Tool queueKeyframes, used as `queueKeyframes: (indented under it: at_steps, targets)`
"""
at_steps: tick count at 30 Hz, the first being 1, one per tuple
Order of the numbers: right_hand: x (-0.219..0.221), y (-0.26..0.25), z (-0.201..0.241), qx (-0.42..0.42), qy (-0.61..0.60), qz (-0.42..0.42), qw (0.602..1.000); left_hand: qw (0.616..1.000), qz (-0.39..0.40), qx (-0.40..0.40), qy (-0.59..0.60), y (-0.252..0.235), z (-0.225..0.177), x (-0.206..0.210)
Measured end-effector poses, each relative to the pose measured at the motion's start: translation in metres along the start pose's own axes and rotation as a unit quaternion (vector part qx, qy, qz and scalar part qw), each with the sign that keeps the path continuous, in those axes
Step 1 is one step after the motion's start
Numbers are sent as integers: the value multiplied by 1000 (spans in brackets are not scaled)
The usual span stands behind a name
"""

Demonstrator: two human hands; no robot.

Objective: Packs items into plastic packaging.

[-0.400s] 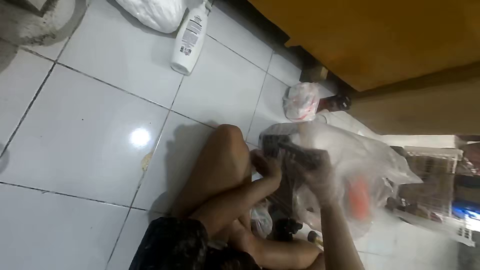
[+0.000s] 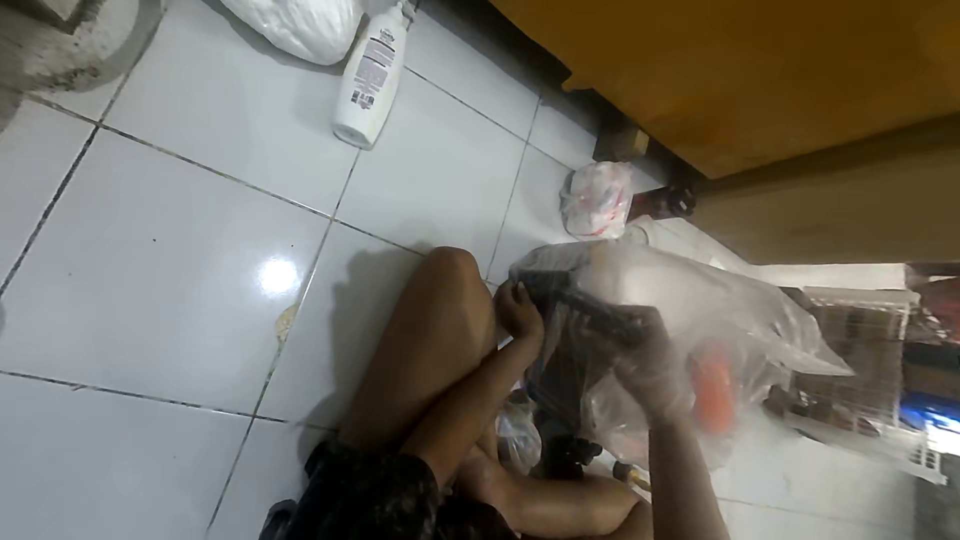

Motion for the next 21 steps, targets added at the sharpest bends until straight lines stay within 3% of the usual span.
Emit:
queueKeyframes:
  at_steps: [9,16,21]
  targets:
    - [-3,3,-6,-10,-18,0,1000,999,-49,20,9,2,1,-7]
    - [-12,16,-1,3,4,-38,999,998,-28,33,-48,6,-14,-10]
    - [-76,47,-23,73,-72,-140,985,998,-10,-29,-63,3,-13,-11]
Point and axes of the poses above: each hand's wrist, its own y-axis away from the middle knuckle, its own x-axis out of the palm, z = x × y, the point moved 9 cm from there along -y, towards the middle knuckle, and after that the axes turned 10 degrees about y, right-handed, at the moved point
